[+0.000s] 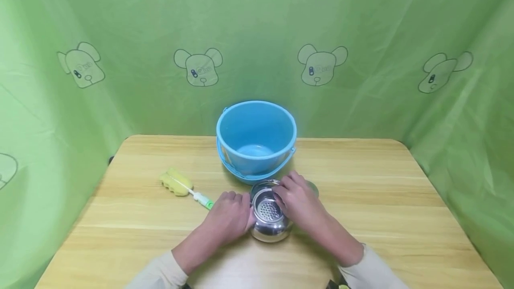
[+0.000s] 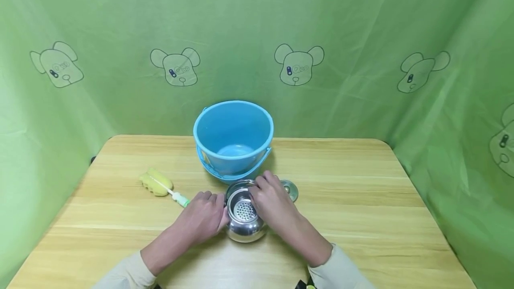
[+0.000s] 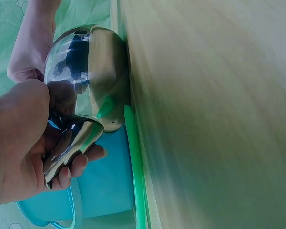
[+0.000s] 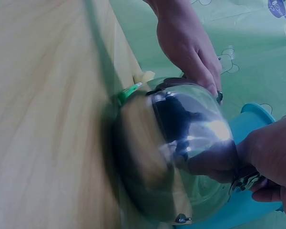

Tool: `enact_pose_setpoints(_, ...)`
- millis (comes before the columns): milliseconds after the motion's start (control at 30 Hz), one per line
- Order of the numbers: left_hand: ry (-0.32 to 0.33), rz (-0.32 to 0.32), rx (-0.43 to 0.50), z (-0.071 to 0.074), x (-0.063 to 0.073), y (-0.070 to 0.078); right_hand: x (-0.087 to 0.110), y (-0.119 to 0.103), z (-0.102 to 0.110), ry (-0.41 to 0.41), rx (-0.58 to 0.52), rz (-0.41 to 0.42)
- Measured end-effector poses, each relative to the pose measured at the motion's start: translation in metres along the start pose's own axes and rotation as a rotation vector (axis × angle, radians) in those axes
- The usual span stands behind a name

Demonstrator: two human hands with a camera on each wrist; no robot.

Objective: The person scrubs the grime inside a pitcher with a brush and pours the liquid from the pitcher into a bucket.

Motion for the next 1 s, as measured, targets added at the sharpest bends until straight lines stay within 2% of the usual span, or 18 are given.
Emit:
enact_pose_setpoints(200, -0.006, -0.002, -0.008, 0.0001, -0.0004, 0.0001, -0.0017, 0.0015, 0.0005, -0.013, -0.011, -0.001)
enact_pose_setpoints(533, 0.025, -0.011, -0.040, 0.0021, -0.0005, 0.0021, -0.0022, 0.0017, 0.0015, 0.008, -0.032, 0.008)
enact_pose_setpoints(800, 0.003, -0.007, -0.029, 0.0014, -0.0014, 0.0020, -0.0019, 0.0025, 0.0016, 0.016, -0.068, -0.010)
enact_pose_setpoints(1000, 0.013, -0.010, -0.022, 0.0017, -0.0016, 0.0022, -0.0016, 0.0028, 0.0014, 0.018, -0.084, -0.016)
Point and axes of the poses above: each hand's wrist, its own x-axis away from the middle knuckle, its own z-axis out of the back of the hand, y = z × x, the point moved 6 cm from there along -x, towards the middle knuckle, and after that the axes turned 8 degrees about -z, right-handed, at the moved point
